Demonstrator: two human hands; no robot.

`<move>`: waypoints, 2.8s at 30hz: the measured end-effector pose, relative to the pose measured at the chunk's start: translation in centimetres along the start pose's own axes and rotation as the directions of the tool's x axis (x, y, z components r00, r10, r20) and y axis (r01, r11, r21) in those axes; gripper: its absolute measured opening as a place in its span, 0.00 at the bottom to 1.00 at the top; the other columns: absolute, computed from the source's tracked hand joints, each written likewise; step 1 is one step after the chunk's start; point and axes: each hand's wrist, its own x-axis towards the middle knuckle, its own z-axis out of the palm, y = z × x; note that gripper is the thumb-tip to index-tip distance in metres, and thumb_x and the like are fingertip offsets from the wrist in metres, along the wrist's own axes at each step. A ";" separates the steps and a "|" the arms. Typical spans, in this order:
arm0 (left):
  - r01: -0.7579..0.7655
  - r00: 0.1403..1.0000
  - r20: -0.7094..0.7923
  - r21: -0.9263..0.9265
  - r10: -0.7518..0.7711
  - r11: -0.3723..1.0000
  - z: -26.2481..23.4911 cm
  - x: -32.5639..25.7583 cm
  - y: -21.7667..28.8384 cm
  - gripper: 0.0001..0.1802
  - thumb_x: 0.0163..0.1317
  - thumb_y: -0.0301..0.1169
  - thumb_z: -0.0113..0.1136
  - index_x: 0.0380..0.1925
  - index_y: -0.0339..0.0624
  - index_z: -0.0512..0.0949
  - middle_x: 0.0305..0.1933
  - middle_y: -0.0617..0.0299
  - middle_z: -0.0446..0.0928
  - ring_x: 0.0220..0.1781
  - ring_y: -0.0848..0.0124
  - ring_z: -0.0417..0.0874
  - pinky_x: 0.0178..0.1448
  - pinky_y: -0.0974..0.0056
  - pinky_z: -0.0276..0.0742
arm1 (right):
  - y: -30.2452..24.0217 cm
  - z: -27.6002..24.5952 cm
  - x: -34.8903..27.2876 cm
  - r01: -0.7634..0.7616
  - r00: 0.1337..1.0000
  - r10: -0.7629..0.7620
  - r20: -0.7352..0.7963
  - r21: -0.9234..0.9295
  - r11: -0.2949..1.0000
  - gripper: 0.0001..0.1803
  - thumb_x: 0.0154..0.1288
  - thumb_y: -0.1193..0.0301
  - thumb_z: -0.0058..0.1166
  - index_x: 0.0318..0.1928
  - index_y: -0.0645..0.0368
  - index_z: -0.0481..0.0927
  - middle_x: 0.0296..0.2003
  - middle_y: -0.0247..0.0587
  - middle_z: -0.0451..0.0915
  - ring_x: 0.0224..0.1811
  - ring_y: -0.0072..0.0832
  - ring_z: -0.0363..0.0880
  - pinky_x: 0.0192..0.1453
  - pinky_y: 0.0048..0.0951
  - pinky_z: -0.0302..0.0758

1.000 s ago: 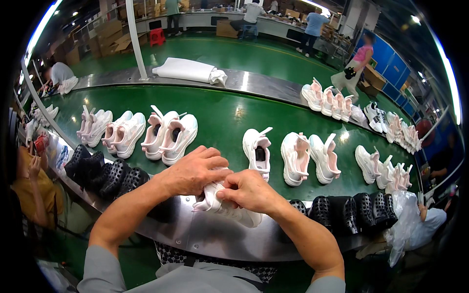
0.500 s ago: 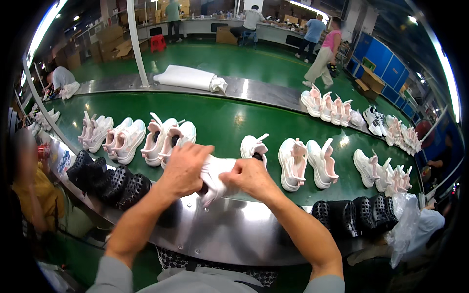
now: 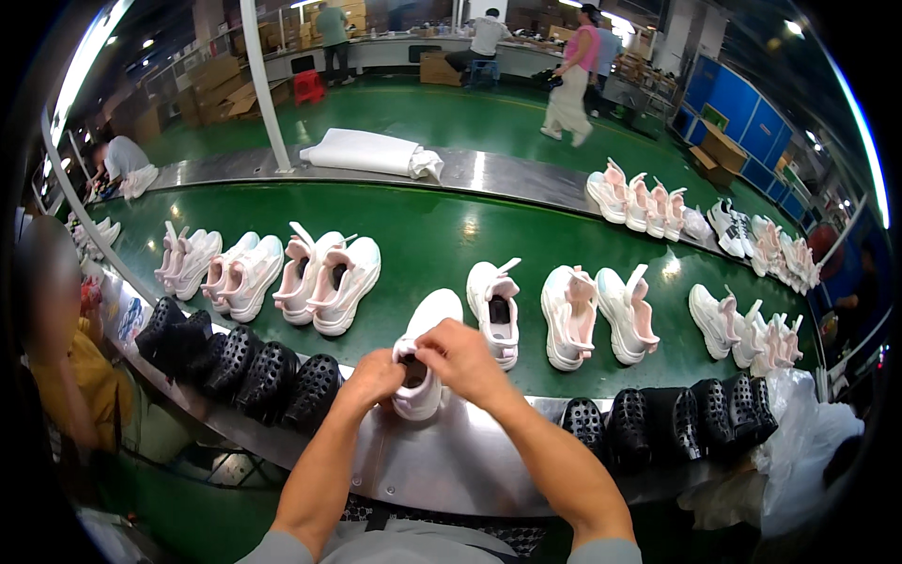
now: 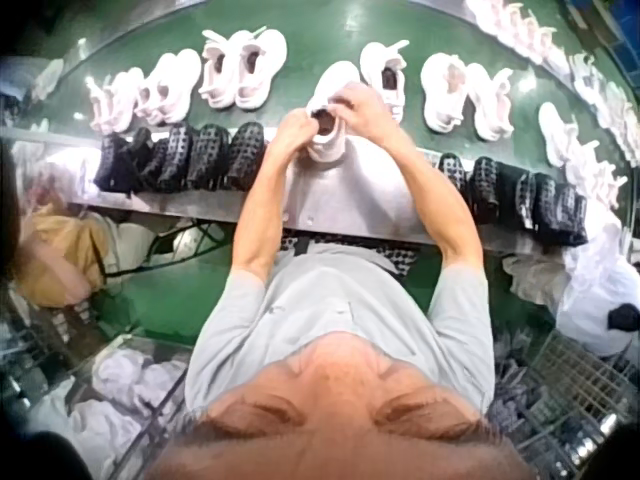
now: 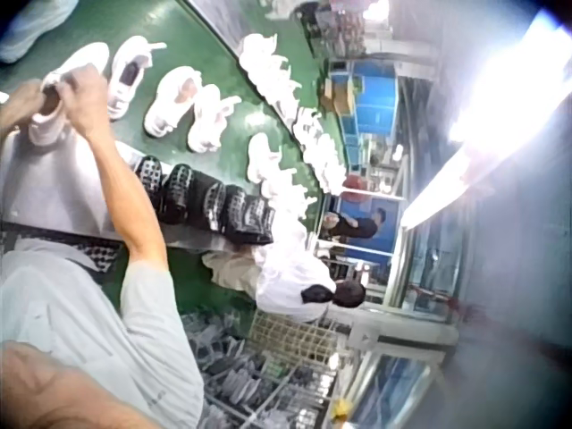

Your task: The person inserts black plastic shoe trees into white sneakers moving along a conveyor belt in a factory setting. The person repeatedly picks up a shoe tree, places it inside a sneaker, and then moves the next pair forward.

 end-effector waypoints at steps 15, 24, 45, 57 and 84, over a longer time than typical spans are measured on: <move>-0.386 0.887 -0.224 0.122 0.404 0.914 5.6 6.6 10.0 0.34 0.54 0.30 0.70 0.62 0.34 0.70 0.50 0.34 0.80 0.55 0.41 0.82 0.61 0.44 0.76 | 11.5 -5.4 2.5 -0.426 0.899 0.346 -0.267 -0.353 0.833 0.36 0.51 0.70 0.64 0.63 0.60 0.70 0.53 0.59 0.78 0.58 0.57 0.75 0.63 0.48 0.73; -0.447 0.784 -0.478 0.007 0.395 0.895 9.1 10.0 5.8 0.14 0.59 0.22 0.63 0.46 0.40 0.76 0.36 0.46 0.82 0.40 0.44 0.84 0.46 0.50 0.79 | 12.4 -4.4 2.4 -0.102 0.992 0.125 0.005 -0.541 0.834 0.18 0.54 0.82 0.52 0.44 0.50 0.82 0.48 0.48 0.79 0.54 0.50 0.74 0.60 0.45 0.74; -0.776 0.268 0.215 0.627 0.939 0.078 6.6 10.0 8.8 0.08 0.49 0.22 0.63 0.31 0.39 0.84 0.45 0.61 0.81 0.51 0.59 0.79 0.57 0.61 0.80 | 10.7 0.0 -2.3 -0.724 0.662 0.619 -0.423 -0.144 0.675 0.22 0.67 0.59 0.51 0.37 0.71 0.83 0.39 0.72 0.82 0.45 0.65 0.82 0.50 0.57 0.77; -0.499 0.566 -0.162 0.713 0.808 0.492 10.8 4.4 7.4 0.09 0.56 0.34 0.63 0.25 0.40 0.85 0.33 0.53 0.83 0.43 0.58 0.81 0.46 0.54 0.69 | 13.1 -2.3 -3.3 -0.538 0.418 0.814 -0.404 0.612 0.580 0.20 0.72 0.60 0.51 0.33 0.66 0.82 0.24 0.40 0.81 0.21 0.27 0.78 0.18 0.30 0.72; -0.546 0.705 -0.349 0.287 0.617 0.787 8.1 5.6 6.2 0.11 0.59 0.33 0.62 0.27 0.36 0.86 0.26 0.47 0.83 0.32 0.49 0.83 0.41 0.49 0.77 | 10.3 -0.4 -2.5 -0.573 0.513 0.842 0.165 0.797 0.193 0.14 0.68 0.64 0.60 0.25 0.56 0.80 0.17 0.24 0.68 0.15 0.16 0.57 0.18 0.23 0.51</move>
